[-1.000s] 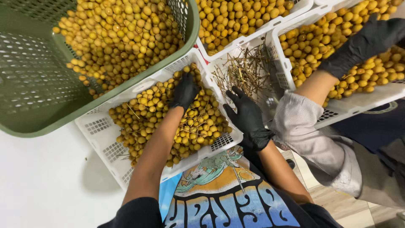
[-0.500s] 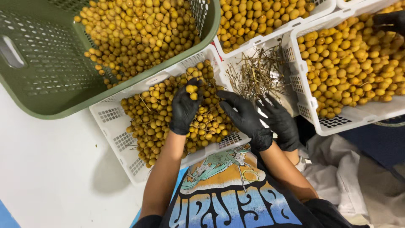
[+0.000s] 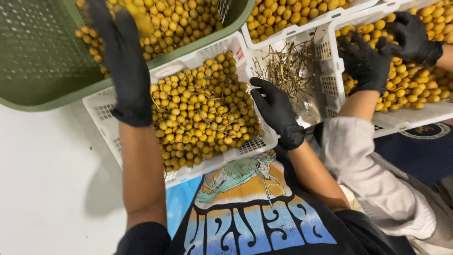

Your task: The person removes small yellow olives from their stems by hand and places the loose olives into a green basket. A coworker performs the same task in an adjacent bin. The person repeatedly picks up clusters, pulls off the fruit, and discards the stems into a separate white bin.

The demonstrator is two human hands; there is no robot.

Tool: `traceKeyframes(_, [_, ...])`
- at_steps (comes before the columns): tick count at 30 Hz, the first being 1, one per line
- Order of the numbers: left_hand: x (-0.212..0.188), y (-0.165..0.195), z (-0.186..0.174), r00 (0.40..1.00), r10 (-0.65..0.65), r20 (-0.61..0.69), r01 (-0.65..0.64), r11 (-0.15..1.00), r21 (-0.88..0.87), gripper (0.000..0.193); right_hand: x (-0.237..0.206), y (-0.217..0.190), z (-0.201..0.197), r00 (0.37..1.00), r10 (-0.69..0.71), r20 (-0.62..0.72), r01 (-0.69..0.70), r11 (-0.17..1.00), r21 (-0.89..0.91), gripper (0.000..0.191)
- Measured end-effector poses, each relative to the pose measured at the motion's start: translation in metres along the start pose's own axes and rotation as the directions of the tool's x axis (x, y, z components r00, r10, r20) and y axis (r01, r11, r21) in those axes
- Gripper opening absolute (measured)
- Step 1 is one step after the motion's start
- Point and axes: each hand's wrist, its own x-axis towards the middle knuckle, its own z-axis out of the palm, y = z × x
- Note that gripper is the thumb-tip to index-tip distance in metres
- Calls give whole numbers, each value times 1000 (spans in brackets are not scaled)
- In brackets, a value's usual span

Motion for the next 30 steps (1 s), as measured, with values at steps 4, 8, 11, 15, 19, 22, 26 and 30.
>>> traceKeyframes(4, [-29,32,10,987,133,86,-147,970,195,41,8,24,27,987,18,161,29,957,-289,45])
traceKeyframes(8, [-102,24,39,871,-70,485,-5,988,153,44,5,52,64,877,-278,392,452,754,-476,60])
traceKeyframes(11, [-148,-14,48,739,-279,613,-48,886,461,46,1,63,93,806,-386,450,583,652,-485,61])
traceKeyframes(15, [-197,-56,44,794,-127,595,-211,860,465,57,-1,58,113,820,-477,316,562,568,-601,59])
traceKeyframes(19, [-214,-75,30,812,-142,567,-285,751,596,46,-2,46,106,868,-223,444,493,503,-710,91])
traceKeyframes(22, [-213,-74,21,809,-148,569,-320,700,638,24,-7,46,98,860,-224,458,492,599,-632,81])
traceKeyframes(26, [-207,-64,14,826,-87,556,-293,776,558,12,-16,51,100,866,-301,400,494,641,-587,81])
traceKeyframes(30, [-201,-52,10,869,-67,490,-196,863,465,6,-22,58,108,868,-258,424,477,673,-566,58])
